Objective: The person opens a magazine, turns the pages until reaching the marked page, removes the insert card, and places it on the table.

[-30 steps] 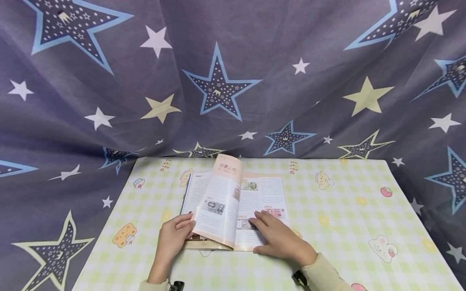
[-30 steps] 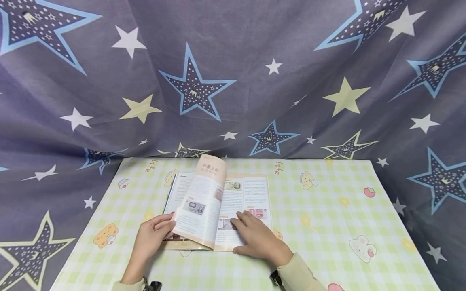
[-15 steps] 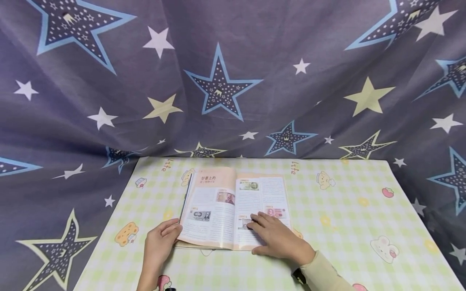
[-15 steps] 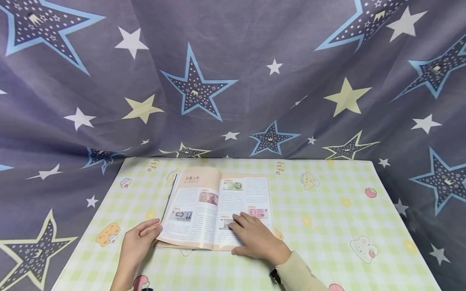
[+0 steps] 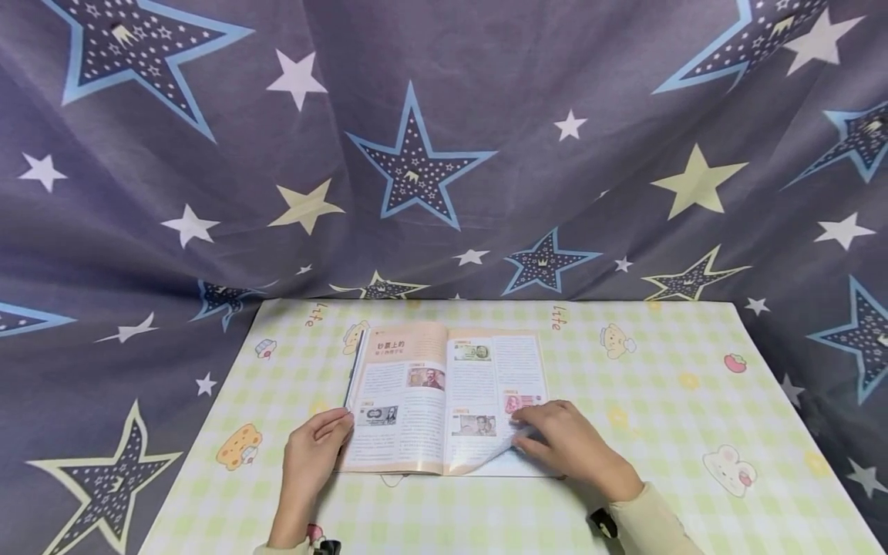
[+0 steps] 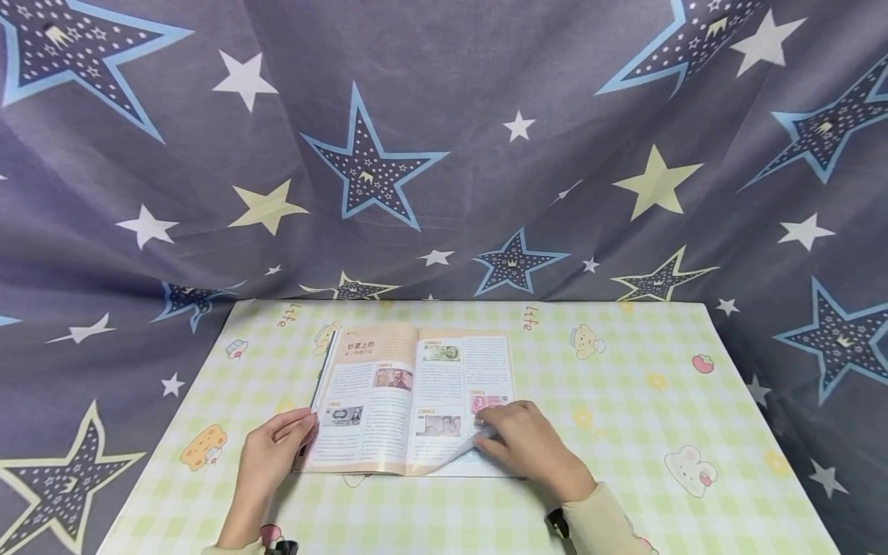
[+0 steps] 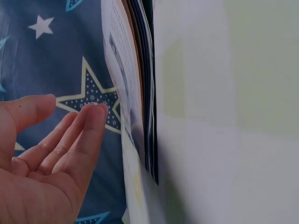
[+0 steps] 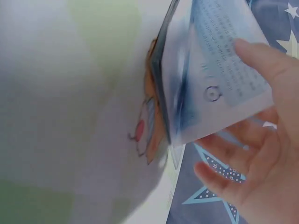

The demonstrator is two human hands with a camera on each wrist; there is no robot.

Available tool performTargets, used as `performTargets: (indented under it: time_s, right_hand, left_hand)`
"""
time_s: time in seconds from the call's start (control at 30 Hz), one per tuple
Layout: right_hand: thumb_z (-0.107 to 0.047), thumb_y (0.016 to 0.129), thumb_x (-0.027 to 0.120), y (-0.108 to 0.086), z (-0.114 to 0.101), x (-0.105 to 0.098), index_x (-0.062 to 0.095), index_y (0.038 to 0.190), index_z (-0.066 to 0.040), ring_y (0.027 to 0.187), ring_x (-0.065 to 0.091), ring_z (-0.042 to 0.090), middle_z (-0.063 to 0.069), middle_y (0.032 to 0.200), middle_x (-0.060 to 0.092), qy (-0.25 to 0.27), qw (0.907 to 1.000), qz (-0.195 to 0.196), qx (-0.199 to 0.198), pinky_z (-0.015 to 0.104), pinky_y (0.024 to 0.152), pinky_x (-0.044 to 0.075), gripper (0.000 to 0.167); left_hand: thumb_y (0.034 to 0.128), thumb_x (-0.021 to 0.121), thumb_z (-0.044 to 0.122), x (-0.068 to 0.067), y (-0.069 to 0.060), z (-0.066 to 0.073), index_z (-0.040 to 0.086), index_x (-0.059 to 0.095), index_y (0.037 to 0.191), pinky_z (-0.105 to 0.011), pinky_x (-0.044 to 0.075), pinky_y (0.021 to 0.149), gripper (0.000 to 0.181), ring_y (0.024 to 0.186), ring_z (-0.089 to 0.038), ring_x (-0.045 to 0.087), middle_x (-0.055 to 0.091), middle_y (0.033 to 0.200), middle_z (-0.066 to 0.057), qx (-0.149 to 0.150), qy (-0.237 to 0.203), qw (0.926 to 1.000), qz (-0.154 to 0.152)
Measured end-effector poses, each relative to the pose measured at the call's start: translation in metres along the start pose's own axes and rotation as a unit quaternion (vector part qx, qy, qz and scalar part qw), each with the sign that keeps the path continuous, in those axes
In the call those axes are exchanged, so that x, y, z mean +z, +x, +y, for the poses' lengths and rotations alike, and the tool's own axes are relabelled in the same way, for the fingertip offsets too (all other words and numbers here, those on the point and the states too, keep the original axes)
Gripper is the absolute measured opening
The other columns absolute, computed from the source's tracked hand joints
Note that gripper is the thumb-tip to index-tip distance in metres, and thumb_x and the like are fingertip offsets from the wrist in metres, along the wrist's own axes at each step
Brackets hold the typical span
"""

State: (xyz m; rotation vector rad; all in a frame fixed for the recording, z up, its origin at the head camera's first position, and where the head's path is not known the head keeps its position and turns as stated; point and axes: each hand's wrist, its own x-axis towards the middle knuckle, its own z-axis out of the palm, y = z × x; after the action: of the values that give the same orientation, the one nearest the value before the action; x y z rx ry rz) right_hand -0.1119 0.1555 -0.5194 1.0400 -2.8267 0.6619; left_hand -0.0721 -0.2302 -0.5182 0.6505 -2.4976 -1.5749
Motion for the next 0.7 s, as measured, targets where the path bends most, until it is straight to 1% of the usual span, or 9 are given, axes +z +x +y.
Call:
performTargets:
  time_s: [0.1, 0.17, 0.27, 0.33, 0.37, 0.43, 0.53, 0.63, 0.7]
  right_hand:
    - [-0.039, 0.087, 0.079, -0.003, 0.008, -0.001, 0.065, 0.126, -0.007, 0.103, 0.066, 0.029, 0.009, 0.115, 0.069, -0.019, 0.9974, 0.054, 0.044, 0.053, 0.090, 0.051, 0.053]
    - [-0.043, 0.084, 0.081, -0.003, 0.011, 0.001, 0.059, 0.134, -0.005, 0.097, 0.065, 0.031, 0.013, 0.114, 0.065, -0.037, 0.9929, 0.088, 0.071, 0.051, 0.082, 0.053, 0.067]
    - [-0.046, 0.080, 0.083, -0.001, 0.010, 0.004, 0.052, 0.140, -0.001, 0.077, 0.059, 0.024, 0.012, 0.101, 0.062, -0.054, 0.9861, 0.122, 0.099, 0.042, 0.066, 0.051, 0.081]
    - [-0.043, 0.080, 0.085, 0.002, 0.007, 0.006, 0.049, 0.142, 0.000, 0.068, 0.055, 0.018, 0.009, 0.094, 0.062, -0.045, 0.9847, 0.137, 0.098, 0.036, 0.059, 0.049, 0.083]
    - [-0.041, 0.080, 0.085, 0.004, 0.005, 0.007, 0.047, 0.142, 0.000, 0.066, 0.055, 0.017, 0.008, 0.092, 0.063, -0.036, 0.9849, 0.142, 0.093, 0.035, 0.059, 0.048, 0.083]
    - [-0.034, 0.081, 0.085, 0.008, 0.000, 0.009, 0.043, 0.145, 0.001, 0.070, 0.060, 0.017, 0.008, 0.094, 0.066, -0.011, 0.9860, 0.148, 0.075, 0.037, 0.063, 0.052, 0.084]
    - [-0.027, 0.082, 0.085, 0.014, -0.007, 0.011, 0.037, 0.149, 0.000, 0.083, 0.067, 0.023, 0.009, 0.102, 0.070, 0.024, 0.9871, 0.152, 0.045, 0.042, 0.073, 0.055, 0.085]
    - [-0.023, 0.083, 0.083, 0.019, -0.013, 0.014, 0.035, 0.151, -0.001, 0.095, 0.068, 0.027, 0.011, 0.112, 0.069, 0.046, 0.9876, 0.150, 0.016, 0.045, 0.082, 0.055, 0.086]
    - [-0.023, 0.085, 0.081, 0.020, -0.017, 0.016, 0.036, 0.151, -0.002, 0.106, 0.066, 0.029, 0.013, 0.121, 0.067, 0.050, 0.9895, 0.135, 0.002, 0.045, 0.090, 0.054, 0.083]
  left_hand:
    - [0.0936, 0.072, 0.023, 0.005, 0.001, 0.001, 0.004, 0.074, 0.114, -0.015, 0.055, 0.070, 0.028, 0.091, -0.018, 0.072, 0.075, 0.100, -0.011, 0.015, 0.008, 0.9998, -0.002]
    - [0.0938, 0.072, 0.023, 0.009, 0.001, 0.003, 0.004, 0.074, 0.113, -0.014, 0.054, 0.071, 0.027, 0.091, -0.020, 0.073, 0.075, 0.100, -0.011, 0.026, 0.010, 0.9996, -0.007]
    - [0.0935, 0.073, 0.022, 0.017, 0.001, 0.008, 0.004, 0.074, 0.112, -0.016, 0.054, 0.072, 0.026, 0.091, -0.020, 0.073, 0.075, 0.098, -0.010, 0.041, -0.002, 0.9990, -0.020]
    - [0.0933, 0.073, 0.020, 0.024, 0.001, 0.013, 0.003, 0.074, 0.111, -0.017, 0.055, 0.073, 0.025, 0.091, -0.020, 0.073, 0.075, 0.098, -0.009, 0.055, -0.012, 0.9977, -0.036]
    - [0.0931, 0.073, 0.019, 0.028, 0.001, 0.015, 0.002, 0.074, 0.111, -0.018, 0.055, 0.074, 0.025, 0.091, -0.020, 0.073, 0.075, 0.097, -0.009, 0.062, -0.017, 0.9970, -0.044]
    - [0.0928, 0.072, 0.018, 0.037, 0.000, 0.021, 0.002, 0.075, 0.110, -0.020, 0.056, 0.075, 0.024, 0.091, -0.019, 0.073, 0.076, 0.097, -0.007, 0.075, -0.024, 0.9952, -0.059]
    - [0.0927, 0.073, 0.019, 0.049, -0.002, 0.029, 0.002, 0.075, 0.110, -0.023, 0.056, 0.077, 0.024, 0.090, -0.018, 0.073, 0.076, 0.096, -0.006, 0.088, -0.031, 0.9924, -0.080]
    - [0.0927, 0.074, 0.022, 0.060, -0.004, 0.036, 0.003, 0.075, 0.110, -0.024, 0.057, 0.078, 0.026, 0.091, -0.018, 0.073, 0.076, 0.097, -0.006, 0.099, -0.045, 0.9890, -0.100]
    - [0.0933, 0.073, 0.021, 0.066, -0.005, 0.039, 0.000, 0.074, 0.110, -0.025, 0.058, 0.078, 0.027, 0.090, -0.020, 0.073, 0.075, 0.096, -0.009, 0.105, -0.073, 0.9846, -0.120]
